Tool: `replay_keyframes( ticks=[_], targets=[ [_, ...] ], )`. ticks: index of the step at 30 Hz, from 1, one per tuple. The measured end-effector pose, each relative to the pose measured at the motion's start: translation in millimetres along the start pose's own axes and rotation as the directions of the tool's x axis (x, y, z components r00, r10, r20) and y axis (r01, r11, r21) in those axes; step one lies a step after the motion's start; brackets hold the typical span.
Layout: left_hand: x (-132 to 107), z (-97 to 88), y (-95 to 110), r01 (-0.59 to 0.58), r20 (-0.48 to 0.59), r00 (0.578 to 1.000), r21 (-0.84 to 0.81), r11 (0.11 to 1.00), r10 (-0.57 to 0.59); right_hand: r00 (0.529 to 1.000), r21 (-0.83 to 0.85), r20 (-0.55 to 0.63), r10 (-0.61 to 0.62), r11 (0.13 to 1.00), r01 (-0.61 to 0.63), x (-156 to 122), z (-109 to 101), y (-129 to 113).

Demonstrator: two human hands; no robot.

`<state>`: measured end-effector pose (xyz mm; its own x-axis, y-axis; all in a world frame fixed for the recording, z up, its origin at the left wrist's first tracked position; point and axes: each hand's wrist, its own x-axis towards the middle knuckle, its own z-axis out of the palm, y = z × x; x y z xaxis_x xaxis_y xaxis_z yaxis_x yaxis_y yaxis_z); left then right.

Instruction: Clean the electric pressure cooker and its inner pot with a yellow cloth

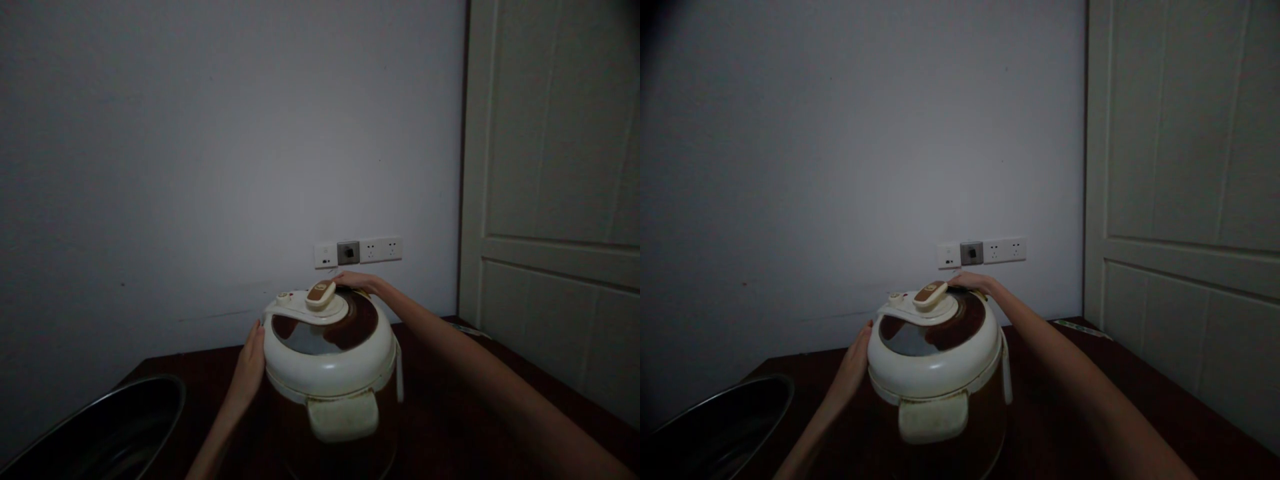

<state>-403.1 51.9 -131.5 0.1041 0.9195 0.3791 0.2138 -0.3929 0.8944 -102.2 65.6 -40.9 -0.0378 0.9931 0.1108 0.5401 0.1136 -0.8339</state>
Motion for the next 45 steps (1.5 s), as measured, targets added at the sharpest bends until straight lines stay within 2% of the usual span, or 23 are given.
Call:
replay_keyframes(
  ticks=[4,8,10,12,14,16,19,23,27,30,33,36,38,41,45],
  targets=[
    [0,-1.2,4,0.019,0.019,1.0,0.02,1.0,-0.02,0.999,0.17,-0.025,0.03,0.985,-0.026,-24,-1,17],
    [0,-0.5,4,0.028,0.02,0.999,0.032,0.999,-0.028,0.986,0.25,-0.166,0.031,0.968,0.012,-58,0,29],
    [1,0.5,3,0.024,0.012,1.0,0.023,0.999,-0.024,0.959,0.235,-0.284,-0.013,0.969,0.082,-79,6,30],
    [1,1.2,2,0.011,0.005,1.0,0.011,1.0,-0.011,0.892,0.16,-0.444,-0.08,0.973,0.167,-103,20,27],
    [2,1.4,1,0.004,-0.006,1.0,0.01,1.0,-0.004,0.798,0.055,-0.587,-0.134,0.977,0.205,-127,39,21],
    [3,1.1,0,-0.003,-0.011,1.0,0.016,1.0,0.003,0.718,-0.05,-0.666,-0.203,0.972,0.229,-148,61,15],
    [4,0.4,-3,-0.028,-0.006,1.0,0.012,1.0,0.028,0.635,-0.245,-0.677,-0.373,0.927,0.283,-172,90,9],
    [5,-0.7,-5,-0.041,-0.017,0.999,0.006,0.999,0.041,0.597,-0.454,-0.591,-0.542,0.836,0.309,-188,110,9],
    [5,-1.3,-5,-0.057,-0.018,0.998,0.0,0.998,0.057,0.6,-0.533,-0.492,-0.631,0.763,0.366,-191,106,11],
    [5,-1.2,-5,-0.038,-0.016,0.999,0.015,0.999,0.038,0.625,-0.481,-0.493,-0.606,0.788,0.385,-181,88,11],
    [6,-0.8,-5,-0.034,-0.014,0.999,0.027,0.999,0.035,0.706,-0.364,-0.507,-0.495,0.865,0.345,-157,60,10],
    [5,-0.9,-2,-0.025,-0.018,1.0,0.024,0.999,0.025,0.821,-0.233,-0.46,-0.338,0.938,0.256,-129,32,11],
    [4,-1.4,2,-0.011,-0.018,1.0,0.014,1.0,0.012,0.872,-0.189,-0.419,-0.254,0.963,0.19,-115,20,9],
    [1,-2.6,8,0.003,-0.033,0.999,0.006,1.0,-0.002,0.875,-0.252,-0.437,-0.21,0.962,0.105,-112,19,5],
    [0,-1.6,7,-0.026,-0.04,0.999,0.021,0.999,0.027,0.811,-0.393,-0.512,-0.284,0.917,0.073,-137,45,-5]
  ],
)
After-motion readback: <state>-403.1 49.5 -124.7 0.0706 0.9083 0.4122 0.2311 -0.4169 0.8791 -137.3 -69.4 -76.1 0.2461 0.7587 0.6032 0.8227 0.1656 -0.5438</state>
